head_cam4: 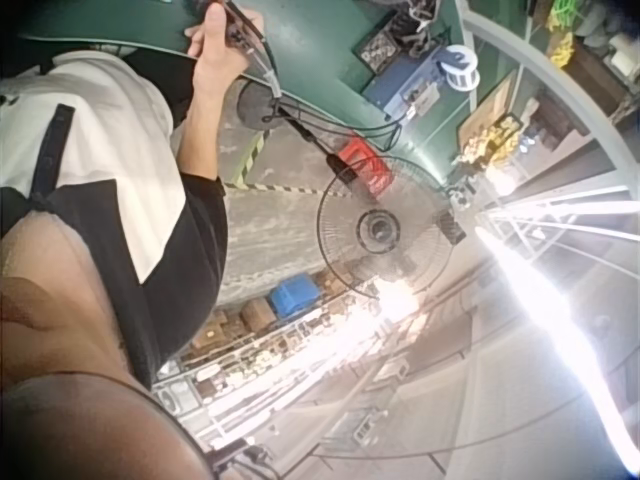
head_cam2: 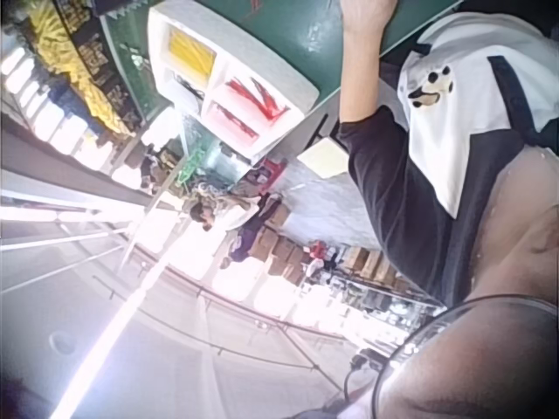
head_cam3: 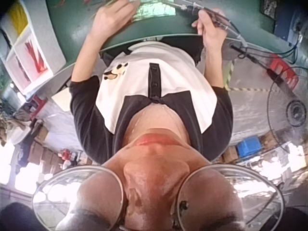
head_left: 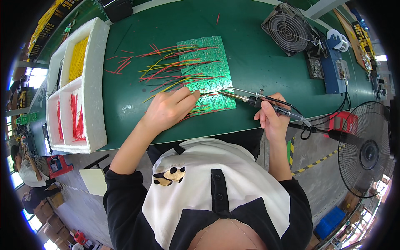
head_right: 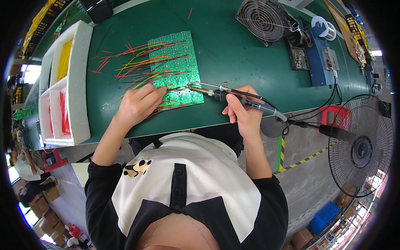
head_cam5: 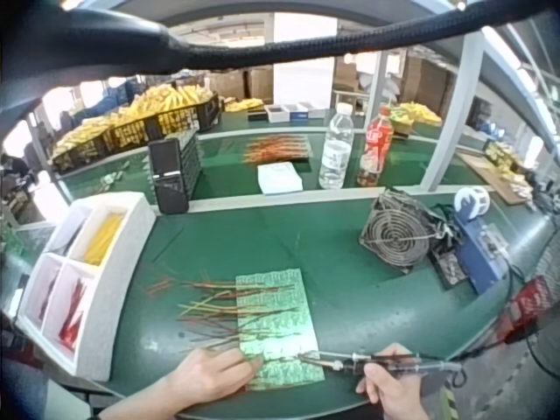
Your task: The person takes wires from a container, positions them onto a circuit board, and solders them with a soldering iron.
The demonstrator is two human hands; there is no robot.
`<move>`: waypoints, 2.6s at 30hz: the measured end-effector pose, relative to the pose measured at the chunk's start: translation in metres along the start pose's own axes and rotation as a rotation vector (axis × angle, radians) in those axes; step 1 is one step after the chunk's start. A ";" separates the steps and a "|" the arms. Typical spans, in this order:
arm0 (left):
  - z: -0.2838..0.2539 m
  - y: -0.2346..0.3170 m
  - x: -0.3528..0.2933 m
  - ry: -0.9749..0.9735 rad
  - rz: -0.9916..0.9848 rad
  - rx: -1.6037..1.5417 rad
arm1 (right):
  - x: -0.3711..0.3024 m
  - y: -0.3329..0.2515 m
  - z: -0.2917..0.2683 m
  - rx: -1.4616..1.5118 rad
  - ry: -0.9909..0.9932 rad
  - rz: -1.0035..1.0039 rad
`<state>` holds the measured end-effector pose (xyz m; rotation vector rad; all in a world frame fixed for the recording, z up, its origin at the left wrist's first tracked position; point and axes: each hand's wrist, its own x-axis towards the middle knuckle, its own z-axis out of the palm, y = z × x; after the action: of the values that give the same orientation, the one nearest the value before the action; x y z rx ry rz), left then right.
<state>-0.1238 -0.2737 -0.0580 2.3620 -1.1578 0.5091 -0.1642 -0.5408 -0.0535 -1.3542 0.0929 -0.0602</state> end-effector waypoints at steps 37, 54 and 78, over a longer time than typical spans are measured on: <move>-0.002 0.002 0.000 -0.009 -0.016 0.028 | 0.000 0.002 -0.002 0.026 0.017 -0.010; -0.060 0.036 -0.031 0.245 -0.571 0.060 | -0.018 0.003 -0.021 0.142 0.064 -0.074; 0.012 0.036 -0.006 0.094 -0.162 -0.086 | -0.020 0.003 -0.021 0.034 -0.034 0.006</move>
<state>-0.1547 -0.2959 -0.0622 2.3072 -0.9191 0.4984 -0.1866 -0.5585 -0.0607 -1.3208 0.0668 -0.0333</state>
